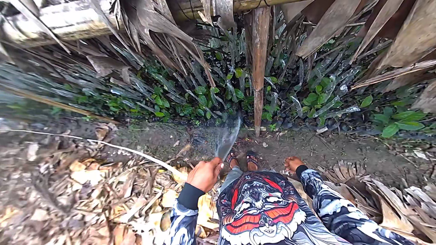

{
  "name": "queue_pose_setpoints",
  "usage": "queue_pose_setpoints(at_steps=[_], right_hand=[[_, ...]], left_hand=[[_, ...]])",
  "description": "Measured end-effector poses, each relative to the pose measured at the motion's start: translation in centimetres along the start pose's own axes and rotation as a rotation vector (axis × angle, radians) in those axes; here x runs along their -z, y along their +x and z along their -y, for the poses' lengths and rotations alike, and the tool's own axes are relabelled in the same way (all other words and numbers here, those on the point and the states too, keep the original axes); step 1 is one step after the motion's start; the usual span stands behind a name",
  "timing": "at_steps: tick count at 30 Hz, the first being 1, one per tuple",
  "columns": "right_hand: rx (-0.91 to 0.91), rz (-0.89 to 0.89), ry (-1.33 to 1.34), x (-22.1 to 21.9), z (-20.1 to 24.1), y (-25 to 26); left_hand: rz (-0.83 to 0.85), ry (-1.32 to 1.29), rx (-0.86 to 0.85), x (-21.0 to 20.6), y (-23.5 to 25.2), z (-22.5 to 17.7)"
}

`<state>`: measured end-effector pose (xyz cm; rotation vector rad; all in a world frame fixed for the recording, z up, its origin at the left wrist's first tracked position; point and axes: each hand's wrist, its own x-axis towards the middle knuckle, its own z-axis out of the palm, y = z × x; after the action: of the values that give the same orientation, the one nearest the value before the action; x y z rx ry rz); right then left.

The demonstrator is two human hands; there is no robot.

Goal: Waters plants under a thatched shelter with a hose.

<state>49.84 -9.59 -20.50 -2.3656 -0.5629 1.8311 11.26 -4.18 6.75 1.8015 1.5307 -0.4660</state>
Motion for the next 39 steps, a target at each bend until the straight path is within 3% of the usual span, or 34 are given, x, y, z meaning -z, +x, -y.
queue_pose_setpoints(at_steps=[24, 35, 39], right_hand=[[0.001, -0.005, -0.007, -0.6, 0.2, -0.2], [0.015, -0.008, -0.012, -0.3, -0.1, 0.2], [0.007, -0.01, -0.021, -0.2, 0.1, 0.1]], left_hand=[[-0.019, -0.05, -0.08, -0.1, 0.8, 0.2], [-0.206, -0.161, -0.148, -0.5, 0.9, 2.0], [-0.137, -0.137, -0.122, -0.5, 0.9, 1.6]])
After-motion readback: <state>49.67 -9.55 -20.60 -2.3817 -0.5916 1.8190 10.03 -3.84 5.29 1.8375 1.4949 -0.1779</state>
